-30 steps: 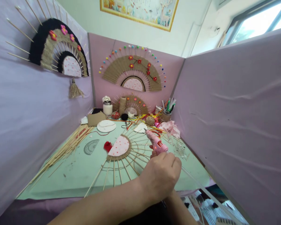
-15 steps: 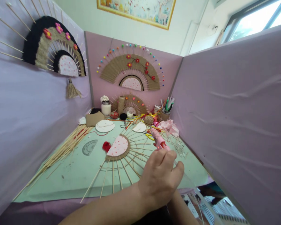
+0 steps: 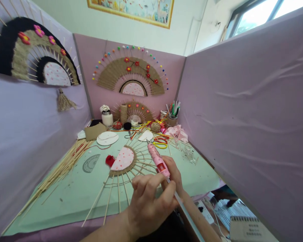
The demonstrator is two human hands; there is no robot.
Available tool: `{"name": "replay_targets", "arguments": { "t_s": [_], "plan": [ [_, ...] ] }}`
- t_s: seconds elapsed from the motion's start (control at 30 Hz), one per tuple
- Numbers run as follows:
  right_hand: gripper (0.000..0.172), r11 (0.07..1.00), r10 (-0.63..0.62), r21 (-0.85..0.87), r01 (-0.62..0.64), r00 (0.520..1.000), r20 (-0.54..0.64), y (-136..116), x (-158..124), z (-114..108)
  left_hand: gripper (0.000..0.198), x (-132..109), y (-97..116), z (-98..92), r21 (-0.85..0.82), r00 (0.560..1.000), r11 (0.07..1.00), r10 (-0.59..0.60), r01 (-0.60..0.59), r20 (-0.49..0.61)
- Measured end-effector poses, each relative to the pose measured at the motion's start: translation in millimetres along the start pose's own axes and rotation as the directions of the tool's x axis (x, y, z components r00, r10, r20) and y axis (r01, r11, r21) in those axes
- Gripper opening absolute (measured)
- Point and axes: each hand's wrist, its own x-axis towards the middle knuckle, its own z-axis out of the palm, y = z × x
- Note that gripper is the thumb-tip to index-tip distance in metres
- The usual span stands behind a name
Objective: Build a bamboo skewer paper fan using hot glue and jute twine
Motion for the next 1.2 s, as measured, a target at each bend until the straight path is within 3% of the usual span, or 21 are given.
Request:
{"name": "replay_targets", "arguments": {
  "t_s": [0.17,0.5,0.9,1.07,1.2],
  "plan": [
    [0.039,0.991,-0.136,-0.002,0.136,0.991,0.004,-2,2,0,0.039,-3,-4,-0.3,0.031,0.998,0.998,-0.048,0.046,0.046],
    [0.052,0.982,-0.171,-0.077,0.173,0.985,0.032,3,-2,-1,0.062,-11,-4,-1.1,-0.034,0.984,0.987,-0.155,0.158,0.085],
    [0.053,0.973,-0.152,-0.170,0.158,0.987,0.044,4,-5,0,0.054,-23,-12,4.1,-0.069,0.975,0.980,-0.178,0.188,0.130],
    [0.056,0.973,-0.121,-0.195,0.127,0.992,0.041,-3,-3,0,0.036,-28,-17,4.2,-0.086,0.970,0.967,-0.242,0.241,-0.006],
    [0.056,0.976,-0.115,-0.181,0.118,0.993,0.030,-6,-2,3,0.047,-31,-18,4.2,-0.226,0.991,0.965,-0.131,0.134,0.029]
  ]
}}
